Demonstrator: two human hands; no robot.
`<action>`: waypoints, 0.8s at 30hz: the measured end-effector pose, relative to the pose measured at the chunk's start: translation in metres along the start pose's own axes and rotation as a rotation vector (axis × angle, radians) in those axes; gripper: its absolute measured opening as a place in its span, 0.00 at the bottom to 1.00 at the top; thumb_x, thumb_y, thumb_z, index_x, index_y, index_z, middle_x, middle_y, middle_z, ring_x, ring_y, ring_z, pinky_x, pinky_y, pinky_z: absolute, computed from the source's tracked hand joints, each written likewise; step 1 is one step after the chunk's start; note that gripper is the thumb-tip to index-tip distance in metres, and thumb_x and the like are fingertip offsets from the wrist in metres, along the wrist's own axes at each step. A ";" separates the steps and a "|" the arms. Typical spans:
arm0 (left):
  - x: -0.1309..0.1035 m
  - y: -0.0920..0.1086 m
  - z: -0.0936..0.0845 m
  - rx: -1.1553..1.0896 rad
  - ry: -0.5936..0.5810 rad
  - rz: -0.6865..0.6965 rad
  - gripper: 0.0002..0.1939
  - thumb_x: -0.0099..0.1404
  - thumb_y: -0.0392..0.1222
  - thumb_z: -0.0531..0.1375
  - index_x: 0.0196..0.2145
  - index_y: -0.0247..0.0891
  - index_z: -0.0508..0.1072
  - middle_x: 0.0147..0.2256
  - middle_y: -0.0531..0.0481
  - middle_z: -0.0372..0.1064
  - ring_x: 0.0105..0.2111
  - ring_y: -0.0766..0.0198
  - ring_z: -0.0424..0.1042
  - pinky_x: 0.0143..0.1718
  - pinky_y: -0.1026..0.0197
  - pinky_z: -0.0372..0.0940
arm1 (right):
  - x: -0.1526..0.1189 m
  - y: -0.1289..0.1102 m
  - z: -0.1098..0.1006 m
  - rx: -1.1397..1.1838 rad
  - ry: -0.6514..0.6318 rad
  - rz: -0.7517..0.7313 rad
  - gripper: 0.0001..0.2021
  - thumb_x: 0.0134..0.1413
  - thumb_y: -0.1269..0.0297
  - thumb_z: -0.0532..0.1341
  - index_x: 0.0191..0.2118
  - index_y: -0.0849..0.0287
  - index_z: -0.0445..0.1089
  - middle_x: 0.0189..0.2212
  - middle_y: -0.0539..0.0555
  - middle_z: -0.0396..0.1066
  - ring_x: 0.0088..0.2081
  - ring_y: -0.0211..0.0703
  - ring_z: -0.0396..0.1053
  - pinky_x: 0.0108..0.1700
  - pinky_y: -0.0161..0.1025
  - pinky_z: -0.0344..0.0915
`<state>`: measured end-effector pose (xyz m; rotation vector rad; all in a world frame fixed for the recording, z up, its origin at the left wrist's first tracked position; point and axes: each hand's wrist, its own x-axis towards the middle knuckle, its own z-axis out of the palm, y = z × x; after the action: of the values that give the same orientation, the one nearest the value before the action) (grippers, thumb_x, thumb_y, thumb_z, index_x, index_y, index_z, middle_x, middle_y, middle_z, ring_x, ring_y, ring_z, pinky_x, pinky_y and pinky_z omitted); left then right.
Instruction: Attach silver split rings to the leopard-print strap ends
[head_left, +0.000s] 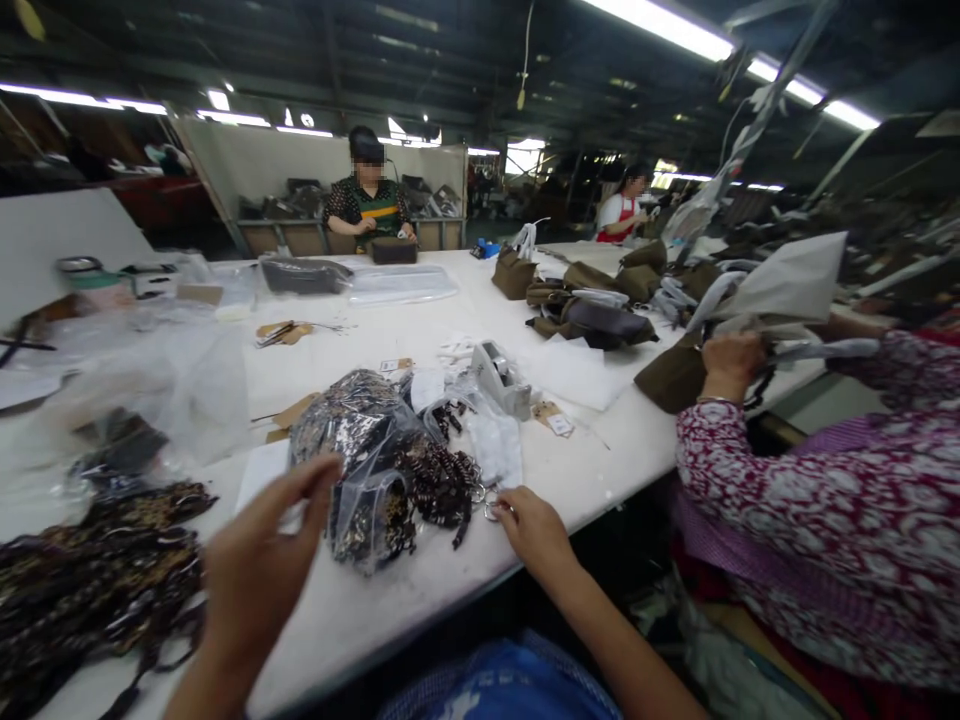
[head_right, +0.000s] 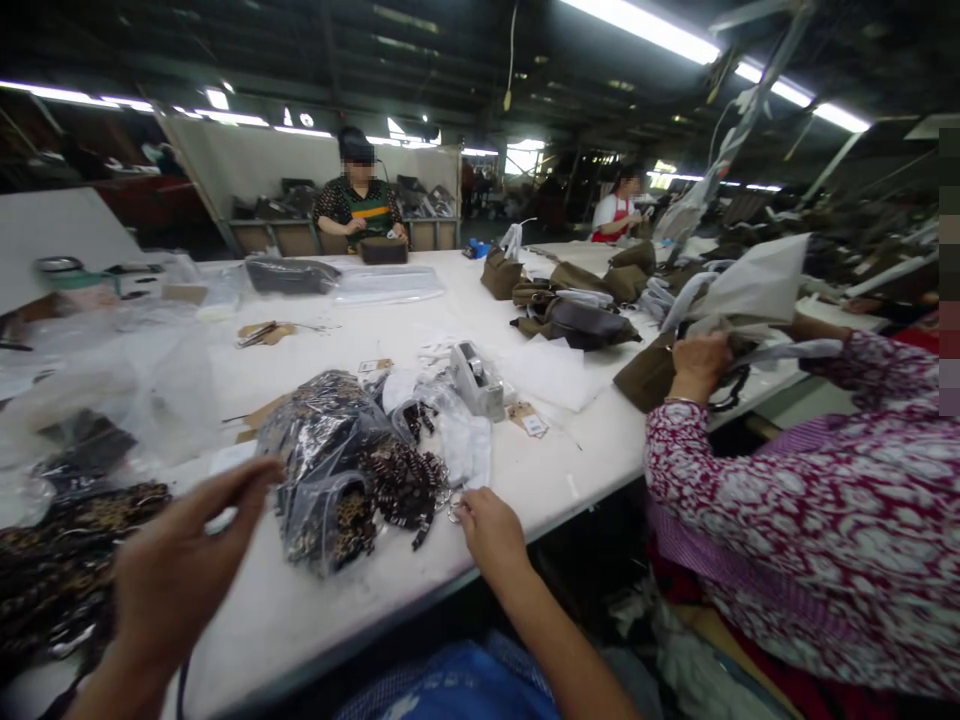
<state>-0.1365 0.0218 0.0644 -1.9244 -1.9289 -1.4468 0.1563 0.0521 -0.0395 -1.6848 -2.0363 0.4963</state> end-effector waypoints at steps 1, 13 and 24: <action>-0.012 0.008 0.021 -0.037 -0.185 0.094 0.11 0.65 0.45 0.61 0.45 0.46 0.77 0.45 0.55 0.78 0.42 0.59 0.78 0.49 0.57 0.70 | 0.001 -0.001 0.005 -0.028 -0.004 0.018 0.05 0.60 0.69 0.60 0.38 0.58 0.74 0.36 0.56 0.74 0.39 0.47 0.73 0.43 0.37 0.66; -0.032 -0.027 0.059 0.472 -0.682 0.012 0.14 0.68 0.36 0.51 0.44 0.41 0.75 0.44 0.45 0.78 0.42 0.53 0.77 0.42 0.56 0.68 | 0.014 -0.002 0.009 -0.219 -0.147 0.033 0.07 0.62 0.72 0.56 0.40 0.57 0.70 0.38 0.55 0.72 0.39 0.45 0.72 0.36 0.36 0.59; -0.029 -0.012 0.072 0.573 -0.734 0.265 0.14 0.67 0.35 0.53 0.42 0.36 0.78 0.37 0.40 0.79 0.41 0.47 0.76 0.40 0.52 0.66 | 0.011 -0.008 0.008 -0.293 -0.155 0.048 0.11 0.64 0.73 0.53 0.47 0.57 0.68 0.42 0.58 0.71 0.42 0.47 0.70 0.36 0.36 0.59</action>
<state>-0.0999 0.0471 -0.0005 -2.4244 -1.8818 -0.0592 0.1438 0.0617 -0.0412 -1.9204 -2.2750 0.3683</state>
